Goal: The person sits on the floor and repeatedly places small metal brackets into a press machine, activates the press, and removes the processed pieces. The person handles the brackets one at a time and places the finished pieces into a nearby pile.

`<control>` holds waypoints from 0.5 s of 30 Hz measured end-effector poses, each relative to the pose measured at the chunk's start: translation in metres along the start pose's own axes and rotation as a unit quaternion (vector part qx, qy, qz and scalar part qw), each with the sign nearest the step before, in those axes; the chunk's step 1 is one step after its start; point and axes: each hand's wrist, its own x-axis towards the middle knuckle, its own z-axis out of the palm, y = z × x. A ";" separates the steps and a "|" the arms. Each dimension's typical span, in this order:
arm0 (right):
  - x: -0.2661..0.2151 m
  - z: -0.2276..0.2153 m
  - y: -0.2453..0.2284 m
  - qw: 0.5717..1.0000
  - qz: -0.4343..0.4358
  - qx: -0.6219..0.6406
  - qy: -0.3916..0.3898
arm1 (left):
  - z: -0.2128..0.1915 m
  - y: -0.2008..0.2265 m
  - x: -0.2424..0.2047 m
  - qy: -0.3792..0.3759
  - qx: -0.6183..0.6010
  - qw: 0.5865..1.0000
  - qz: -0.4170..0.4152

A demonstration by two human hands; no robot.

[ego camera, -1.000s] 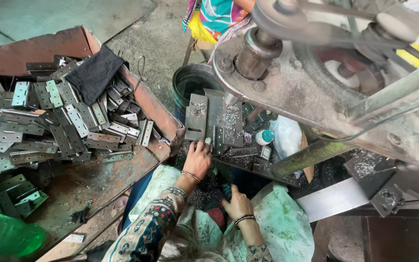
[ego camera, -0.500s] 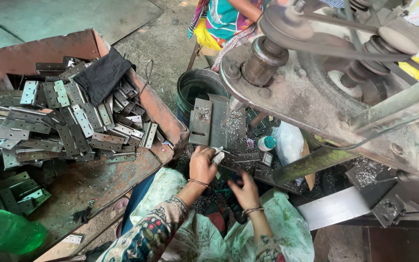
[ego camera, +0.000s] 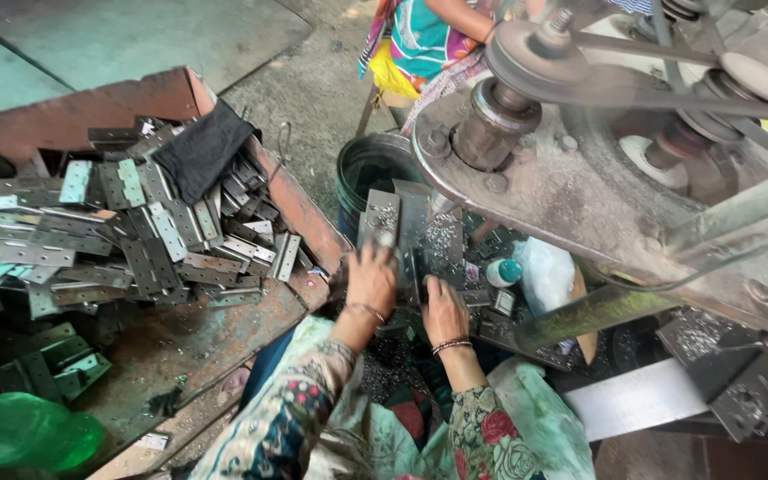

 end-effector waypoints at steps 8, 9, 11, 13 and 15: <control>-0.016 -0.006 -0.014 0.999 -0.022 -0.011 -0.032 | 0.045 0.033 -0.028 0.000 -0.079 0.997 0.008; -0.026 -0.010 -0.014 0.999 -0.014 0.010 -0.034 | 0.047 0.034 -0.025 -0.010 -0.062 0.998 0.014; -0.050 -0.016 -0.013 0.998 0.003 0.052 -0.039 | 0.051 0.033 -0.017 -0.019 -0.040 0.999 0.016; -0.076 -0.018 -0.007 0.989 0.054 0.045 -0.134 | 0.052 0.033 -0.005 -0.014 -0.031 0.999 0.007; -0.105 -0.012 -0.002 0.965 0.135 0.035 -0.221 | 0.052 0.033 0.007 -0.027 -0.038 0.999 0.000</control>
